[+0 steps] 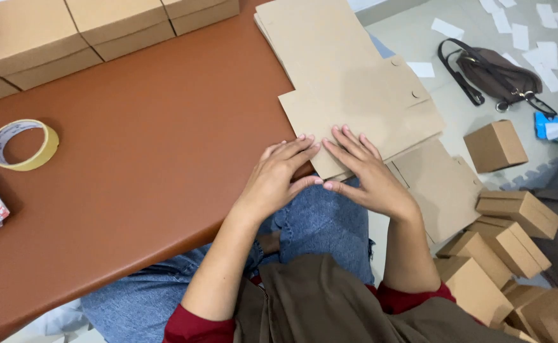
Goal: Assembling a cardboard box by folding its flaps and applying a decorative sticker.
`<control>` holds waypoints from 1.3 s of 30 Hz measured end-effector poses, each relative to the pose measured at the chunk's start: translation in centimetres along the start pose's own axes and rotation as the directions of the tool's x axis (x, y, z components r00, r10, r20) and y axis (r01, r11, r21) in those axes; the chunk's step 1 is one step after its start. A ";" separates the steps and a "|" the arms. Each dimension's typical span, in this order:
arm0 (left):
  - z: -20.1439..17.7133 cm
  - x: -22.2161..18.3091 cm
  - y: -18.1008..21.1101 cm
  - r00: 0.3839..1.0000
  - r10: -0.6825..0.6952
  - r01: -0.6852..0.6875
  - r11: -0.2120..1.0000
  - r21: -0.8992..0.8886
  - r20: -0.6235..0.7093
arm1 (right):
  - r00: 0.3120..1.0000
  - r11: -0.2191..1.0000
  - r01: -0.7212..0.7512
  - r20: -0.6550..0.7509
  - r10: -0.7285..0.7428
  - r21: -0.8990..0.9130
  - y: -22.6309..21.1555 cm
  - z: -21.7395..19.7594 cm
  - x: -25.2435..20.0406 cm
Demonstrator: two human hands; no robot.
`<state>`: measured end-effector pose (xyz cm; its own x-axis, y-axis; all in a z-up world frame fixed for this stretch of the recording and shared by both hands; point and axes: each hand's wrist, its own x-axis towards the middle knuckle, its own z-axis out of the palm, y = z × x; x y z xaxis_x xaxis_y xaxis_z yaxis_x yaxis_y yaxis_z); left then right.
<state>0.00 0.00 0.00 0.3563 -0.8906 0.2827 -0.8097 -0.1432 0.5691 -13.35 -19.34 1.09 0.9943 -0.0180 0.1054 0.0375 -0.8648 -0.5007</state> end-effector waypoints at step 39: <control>-2.4 1.2 2.8 0.841 0.206 -0.167 0.978 0.122 -0.500 | 0.648 0.887 -0.171 -0.727 -0.227 -0.429 6.1 -0.1 -1.8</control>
<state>-0.71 -0.47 3.75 0.3661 -0.5629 0.7410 -0.9086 -0.0441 0.4154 -14.95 -24.59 -2.05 0.5634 -0.1803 0.8062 -0.1796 -0.9793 -0.0935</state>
